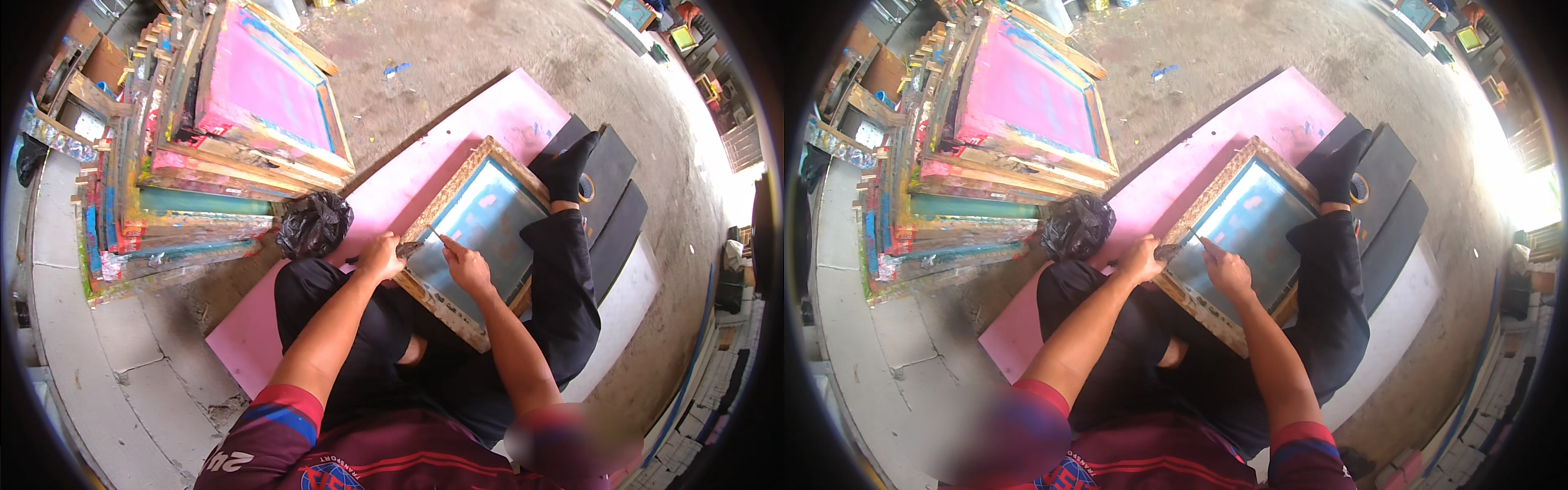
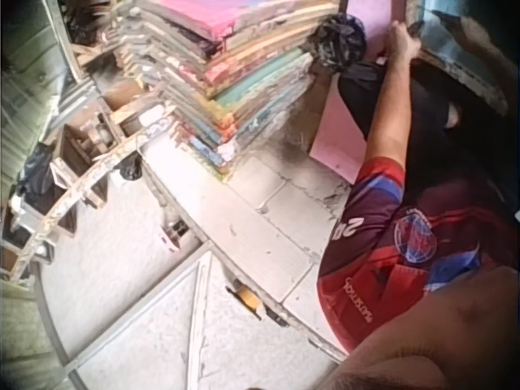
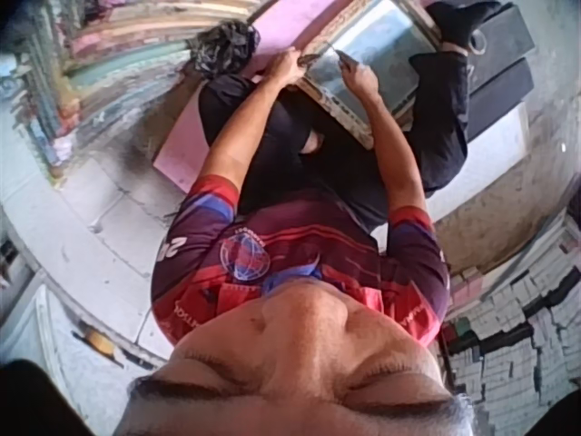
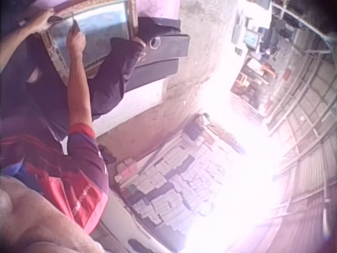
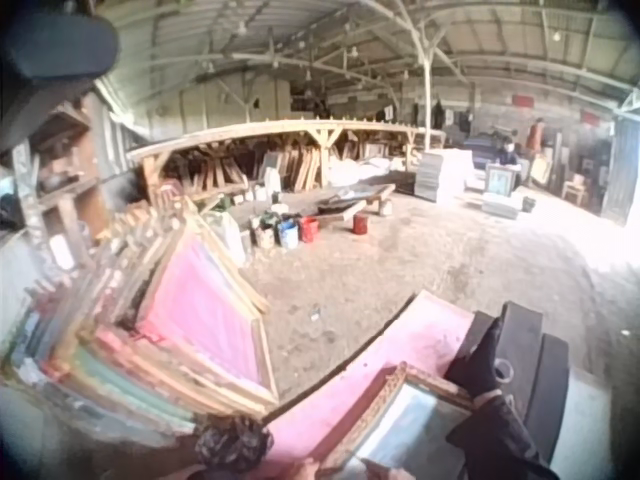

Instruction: The person sits on the floor and uses a small metal scraper to remove dried material from the surface of a screen printing frame. They repeatedly scrape along the edges and across the mesh area, then briefly lift and reposition the frame to continue scraping.

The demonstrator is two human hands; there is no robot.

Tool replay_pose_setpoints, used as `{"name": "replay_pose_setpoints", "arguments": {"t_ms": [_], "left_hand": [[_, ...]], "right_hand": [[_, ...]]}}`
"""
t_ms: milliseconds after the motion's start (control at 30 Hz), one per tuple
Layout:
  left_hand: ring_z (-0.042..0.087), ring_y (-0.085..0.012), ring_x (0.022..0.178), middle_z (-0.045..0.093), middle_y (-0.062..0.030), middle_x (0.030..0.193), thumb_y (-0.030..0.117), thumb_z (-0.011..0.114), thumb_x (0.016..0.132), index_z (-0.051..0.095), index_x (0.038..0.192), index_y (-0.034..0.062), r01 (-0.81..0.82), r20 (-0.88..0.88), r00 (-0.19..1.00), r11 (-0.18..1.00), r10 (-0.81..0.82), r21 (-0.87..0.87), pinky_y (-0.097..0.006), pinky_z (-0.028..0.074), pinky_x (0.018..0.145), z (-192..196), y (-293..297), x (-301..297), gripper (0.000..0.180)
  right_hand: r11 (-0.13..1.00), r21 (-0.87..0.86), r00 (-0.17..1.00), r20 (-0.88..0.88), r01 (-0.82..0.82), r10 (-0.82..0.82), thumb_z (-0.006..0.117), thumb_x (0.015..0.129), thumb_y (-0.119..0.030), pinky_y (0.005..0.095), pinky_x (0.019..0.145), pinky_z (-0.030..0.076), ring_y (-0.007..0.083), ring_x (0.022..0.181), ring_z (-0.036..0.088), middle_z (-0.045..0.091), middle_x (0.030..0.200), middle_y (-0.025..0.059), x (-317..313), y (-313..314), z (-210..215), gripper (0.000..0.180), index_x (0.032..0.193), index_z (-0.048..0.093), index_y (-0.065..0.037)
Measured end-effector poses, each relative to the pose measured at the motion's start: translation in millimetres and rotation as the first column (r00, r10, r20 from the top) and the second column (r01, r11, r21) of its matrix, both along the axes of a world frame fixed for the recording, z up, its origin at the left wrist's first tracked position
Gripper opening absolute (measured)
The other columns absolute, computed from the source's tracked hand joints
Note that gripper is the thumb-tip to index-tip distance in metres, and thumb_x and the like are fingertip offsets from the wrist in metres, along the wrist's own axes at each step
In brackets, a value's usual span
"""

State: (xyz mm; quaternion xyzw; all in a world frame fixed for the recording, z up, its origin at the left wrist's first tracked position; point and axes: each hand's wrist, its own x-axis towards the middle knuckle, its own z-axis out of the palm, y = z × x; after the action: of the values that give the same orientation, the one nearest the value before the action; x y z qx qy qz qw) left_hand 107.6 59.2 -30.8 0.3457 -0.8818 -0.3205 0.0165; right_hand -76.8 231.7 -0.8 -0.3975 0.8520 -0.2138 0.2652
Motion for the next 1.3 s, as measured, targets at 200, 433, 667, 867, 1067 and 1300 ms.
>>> {"name": "replay_pose_setpoints", "arguments": {"t_ms": [200, 433, 667, 867, 1067, 1300], "left_hand": [[0.072, -0.0411, 0.105, 0.073, -0.0167, 0.107, 0.020, 0.081, 0.080, 0.076, 0.101, 0.0013, 0.001, -0.012, 1.000, 1.000, -0.001, -0.011, -0.051, 0.059, 0.094, 4, 1, -3, 0.029], [0.072, -0.0414, 0.105, 0.073, -0.0165, 0.107, 0.016, 0.078, 0.078, 0.076, 0.099, 0.0015, 0.003, -0.001, 1.000, 1.000, -0.003, -0.021, -0.050, 0.058, 0.095, 4, 2, -4, 0.025], [0.071, -0.0422, 0.104, 0.073, -0.0177, 0.105, 0.013, 0.079, 0.079, 0.078, 0.106, -0.0010, 0.002, -0.025, 1.000, 1.000, -0.002, -0.014, -0.051, 0.058, 0.092, 0, 0, -2, 0.030], [0.072, -0.0421, 0.104, 0.074, -0.0178, 0.107, 0.014, 0.081, 0.079, 0.078, 0.106, -0.0010, -0.002, -0.006, 1.000, 1.000, 0.002, -0.031, -0.050, 0.058, 0.092, 2, 0, -3, 0.031], [0.073, -0.0413, 0.102, 0.073, -0.0159, 0.104, 0.013, 0.080, 0.077, 0.076, 0.096, 0.0022, 0.012, -0.045, 0.999, 1.000, -0.012, -0.008, -0.051, 0.059, 0.091, 7, 0, -1, 0.022], [0.074, -0.0409, 0.102, 0.073, -0.0161, 0.104, 0.011, 0.081, 0.077, 0.076, 0.095, 0.0024, -0.023, -0.067, 0.998, 1.000, 0.023, -0.003, -0.053, 0.060, 0.089, -3, 7, -1, 0.021]], "right_hand": [[0.996, 0.085, 0.994, -0.107, -0.026, 0.036, 0.057, 0.110, -0.039, 0.0594, 0.088, 0.061, 0.0496, 0.096, 0.076, 0.079, 0.101, 0.0253, 8, -5, 8, 0.042, 0.151, 0.063, -0.037], [0.988, 0.151, 0.992, -0.126, -0.009, 0.028, 0.056, 0.111, -0.036, 0.0590, 0.086, 0.061, 0.0486, 0.095, 0.077, 0.079, 0.099, 0.0248, 18, -13, 26, 0.042, 0.152, 0.061, -0.036], [0.975, 0.222, 0.992, -0.121, -0.002, 0.030, 0.055, 0.112, -0.034, 0.0584, 0.086, 0.062, 0.0471, 0.098, 0.077, 0.080, 0.102, 0.0241, 26, -23, 45, 0.042, 0.153, 0.061, -0.029], [0.968, 0.248, 0.991, -0.117, -0.030, 0.060, 0.053, 0.112, -0.031, 0.0570, 0.086, 0.062, 0.0464, 0.099, 0.078, 0.080, 0.104, 0.0241, 24, -23, 44, 0.045, 0.157, 0.055, -0.028], [0.922, 0.380, 0.973, -0.175, -0.075, 0.151, 0.051, 0.109, -0.020, 0.0552, 0.084, 0.064, 0.0413, 0.097, 0.080, 0.081, 0.102, 0.0208, 34, -41, 53, 0.049, 0.157, 0.056, -0.019], [0.952, 0.307, 0.997, -0.081, 0.020, 0.005, 0.053, 0.109, -0.022, 0.0560, 0.089, 0.063, 0.0445, 0.100, 0.078, 0.080, 0.110, 0.0231, 43, -40, 44, 0.048, 0.157, 0.059, -0.019]]}}
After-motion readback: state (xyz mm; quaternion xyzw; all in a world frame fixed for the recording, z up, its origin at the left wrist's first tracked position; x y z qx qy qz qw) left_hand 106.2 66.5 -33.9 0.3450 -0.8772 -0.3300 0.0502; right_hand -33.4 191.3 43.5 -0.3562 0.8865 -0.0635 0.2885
